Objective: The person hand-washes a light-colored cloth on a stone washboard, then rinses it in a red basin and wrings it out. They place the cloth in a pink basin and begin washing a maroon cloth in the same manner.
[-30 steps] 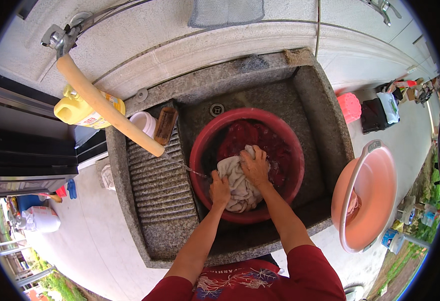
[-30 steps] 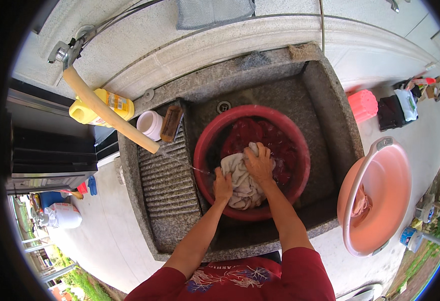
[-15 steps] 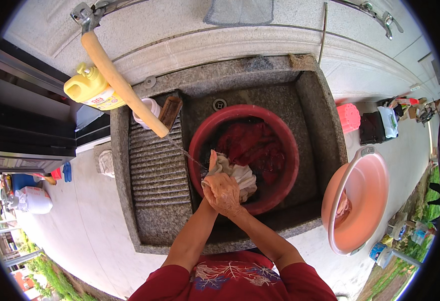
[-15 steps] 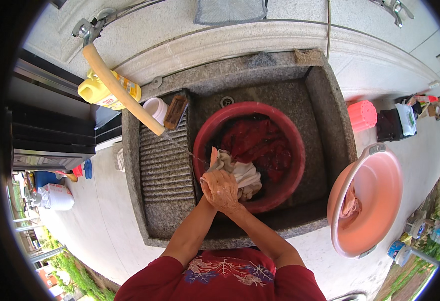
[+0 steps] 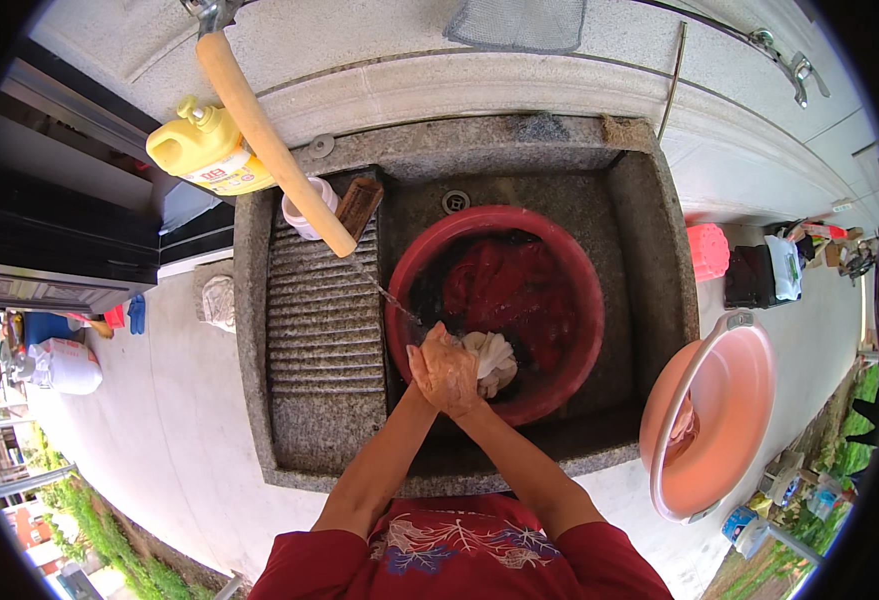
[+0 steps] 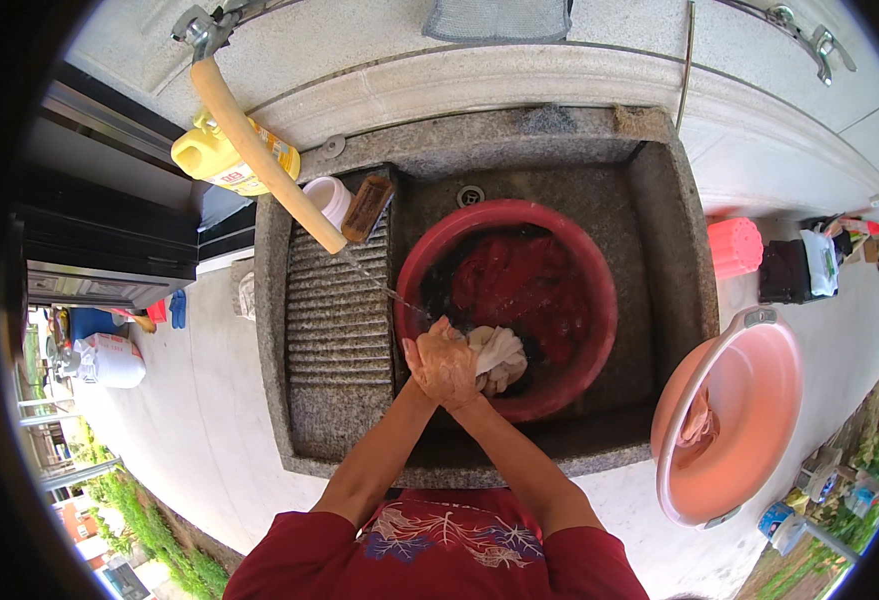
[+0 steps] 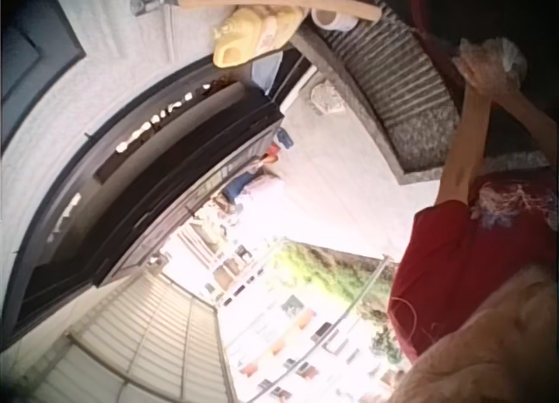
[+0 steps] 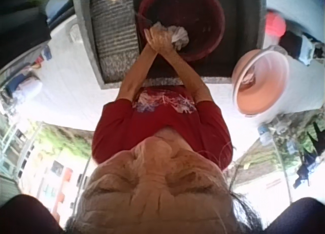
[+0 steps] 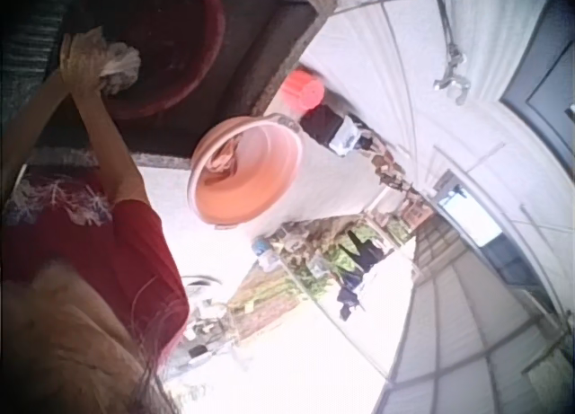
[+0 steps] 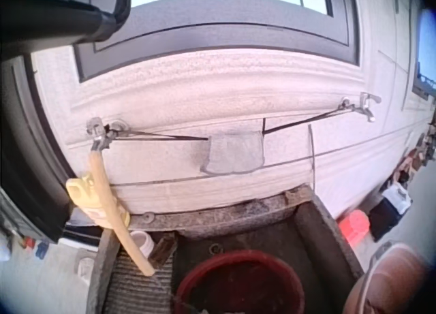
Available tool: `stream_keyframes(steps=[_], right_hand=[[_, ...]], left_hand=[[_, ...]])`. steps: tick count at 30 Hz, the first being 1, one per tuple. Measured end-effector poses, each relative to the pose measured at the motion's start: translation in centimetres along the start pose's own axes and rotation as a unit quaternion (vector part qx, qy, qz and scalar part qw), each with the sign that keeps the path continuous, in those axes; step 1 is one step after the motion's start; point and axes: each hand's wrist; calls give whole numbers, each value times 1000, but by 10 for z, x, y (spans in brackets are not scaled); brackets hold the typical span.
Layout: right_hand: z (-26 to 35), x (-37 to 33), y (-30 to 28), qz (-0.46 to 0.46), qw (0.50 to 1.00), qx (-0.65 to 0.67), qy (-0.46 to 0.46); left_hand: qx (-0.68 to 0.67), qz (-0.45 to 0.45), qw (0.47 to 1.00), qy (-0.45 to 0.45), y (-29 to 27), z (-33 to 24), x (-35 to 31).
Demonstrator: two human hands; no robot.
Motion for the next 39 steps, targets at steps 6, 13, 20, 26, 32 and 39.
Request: stream_keyframes(steps=[6, 13, 20, 26, 32, 39], right_hand=[[-99, 120, -74, -49, 982, 181, 22], [-166, 135, -35, -151, 972, 147, 101], [-170, 96, 20, -89, 991, -63, -73], [-187, 105, 32, -40, 999, 10, 3], [-203, 126, 3, 51, 989, 129, 47], [-208, 76, -64, 210, 972, 108, -8]], left_hand=[[150, -184, 971, -11, 85, 8, 14], [677, -384, 531, 335, 35, -12, 62], [767, -460, 384, 228, -20, -8, 88], [762, -467, 435, 110, 11, -19, 107], [739, -429, 472, 215, 31, -13, 73], [473, -264, 839, 57, 55, -45, 43]])
Point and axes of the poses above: each hand's wrist, its own x-axis towards the middle knuckle, its own y-axis out of the palm, z = x × y, and after that the axes turned 11 degrees about -y, right-handed
